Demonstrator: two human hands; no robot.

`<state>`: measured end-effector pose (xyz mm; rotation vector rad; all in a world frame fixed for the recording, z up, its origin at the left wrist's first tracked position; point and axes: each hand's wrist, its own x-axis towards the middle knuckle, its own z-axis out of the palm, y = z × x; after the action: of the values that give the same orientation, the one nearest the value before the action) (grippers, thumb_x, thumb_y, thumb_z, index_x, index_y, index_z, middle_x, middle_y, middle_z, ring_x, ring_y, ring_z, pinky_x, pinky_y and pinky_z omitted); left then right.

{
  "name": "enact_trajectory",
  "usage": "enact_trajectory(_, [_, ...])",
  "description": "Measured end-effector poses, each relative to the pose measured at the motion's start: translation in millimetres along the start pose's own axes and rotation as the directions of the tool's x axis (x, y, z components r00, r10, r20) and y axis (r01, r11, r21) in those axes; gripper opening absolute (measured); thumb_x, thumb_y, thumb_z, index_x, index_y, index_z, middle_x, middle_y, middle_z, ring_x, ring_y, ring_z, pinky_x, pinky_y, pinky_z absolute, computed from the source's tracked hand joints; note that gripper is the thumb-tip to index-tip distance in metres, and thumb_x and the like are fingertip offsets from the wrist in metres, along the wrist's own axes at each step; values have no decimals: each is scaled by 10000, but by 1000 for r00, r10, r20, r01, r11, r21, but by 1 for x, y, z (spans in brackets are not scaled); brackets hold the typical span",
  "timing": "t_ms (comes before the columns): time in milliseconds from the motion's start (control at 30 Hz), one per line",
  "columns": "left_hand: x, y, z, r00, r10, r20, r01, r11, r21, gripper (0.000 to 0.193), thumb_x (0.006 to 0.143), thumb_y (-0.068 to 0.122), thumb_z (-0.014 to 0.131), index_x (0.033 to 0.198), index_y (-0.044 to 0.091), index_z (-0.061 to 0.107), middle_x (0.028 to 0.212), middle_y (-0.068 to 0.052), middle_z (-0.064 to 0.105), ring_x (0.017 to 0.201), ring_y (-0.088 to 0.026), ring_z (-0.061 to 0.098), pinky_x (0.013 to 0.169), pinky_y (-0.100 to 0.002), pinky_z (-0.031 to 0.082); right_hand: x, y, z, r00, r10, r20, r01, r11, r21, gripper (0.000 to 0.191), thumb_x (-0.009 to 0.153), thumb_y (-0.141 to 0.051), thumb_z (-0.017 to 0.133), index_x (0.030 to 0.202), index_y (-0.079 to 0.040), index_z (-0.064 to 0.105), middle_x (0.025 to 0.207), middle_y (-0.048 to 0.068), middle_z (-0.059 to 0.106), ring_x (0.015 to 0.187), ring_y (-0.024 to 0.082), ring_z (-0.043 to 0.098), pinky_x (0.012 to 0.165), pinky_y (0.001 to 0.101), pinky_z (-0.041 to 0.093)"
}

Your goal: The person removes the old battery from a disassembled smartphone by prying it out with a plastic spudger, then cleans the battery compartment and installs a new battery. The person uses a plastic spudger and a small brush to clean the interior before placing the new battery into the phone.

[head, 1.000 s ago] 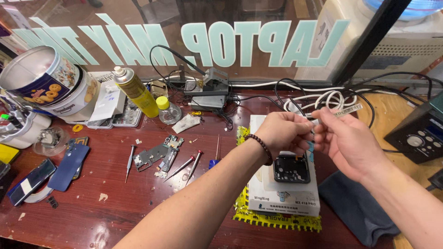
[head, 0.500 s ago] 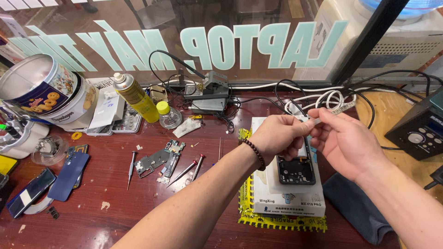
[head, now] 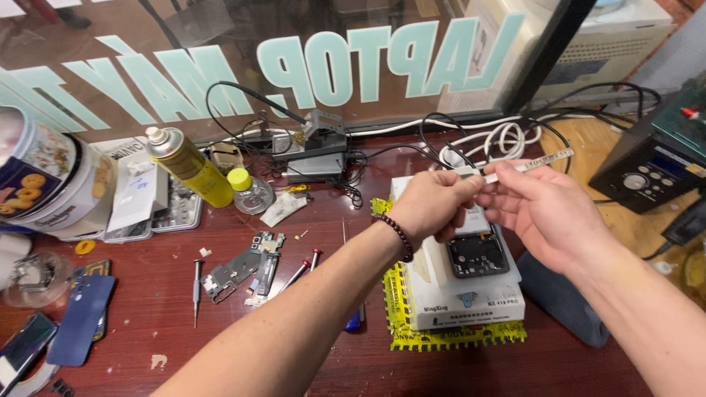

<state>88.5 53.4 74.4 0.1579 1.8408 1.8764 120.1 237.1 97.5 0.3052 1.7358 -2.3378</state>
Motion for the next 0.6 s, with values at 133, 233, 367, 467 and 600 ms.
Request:
enact_trajectory(133, [-5, -1, -11, 988, 101, -120, -68, 965, 253, 357, 902, 365, 722, 785, 32, 666, 631, -99, 676, 479, -151, 626, 445, -316, 503, 0, -2, -13, 970, -95, -223, 82, 994, -67, 157, 997, -203, 647, 1066, -62, 659, 960, 81, 701, 879, 195, 707, 786, 347, 579])
enact_trajectory(233, [-7, -3, -16, 931, 260, -256, -96, 852, 515, 257, 790, 301, 798, 877, 72, 722, 779, -106, 753, 704, -221, 731, 653, -372, 574, 2, 2, -21, 956, -85, -280, 54, 992, -118, 164, 956, -177, 673, 1051, -43, 669, 954, 95, 710, 891, 223, 729, 780, 370, 595])
enact_trajectory(367, [-8, -10, -4, 911, 256, -324, 18, 760, 650, 327, 750, 277, 813, 1024, 121, 724, 955, -128, 775, 966, -318, 740, 872, -437, 567, -4, 16, -29, 949, -143, -280, 98, 981, -168, 206, 942, -193, 697, 1057, -22, 681, 962, 96, 716, 890, 228, 731, 768, 355, 597])
enact_trajectory(467, [-8, -14, 9, 900, 301, -315, -28, 761, 648, 391, 737, 276, 834, 1080, 122, 726, 1014, -166, 755, 986, -342, 722, 871, -447, 562, -8, 27, -28, 942, -141, -305, 90, 980, -177, 250, 943, -220, 694, 1084, -14, 700, 975, 102, 731, 888, 210, 731, 748, 331, 595])
enact_trajectory(600, [-6, -17, 21, 909, 309, -280, -31, 719, 695, 469, 701, 272, 857, 1121, 115, 719, 1039, -170, 754, 1014, -338, 721, 888, -440, 559, -11, 36, -23, 940, -110, -324, 41, 976, -212, 282, 940, -233, 679, 1100, -3, 714, 973, 112, 746, 895, 193, 746, 721, 312, 603])
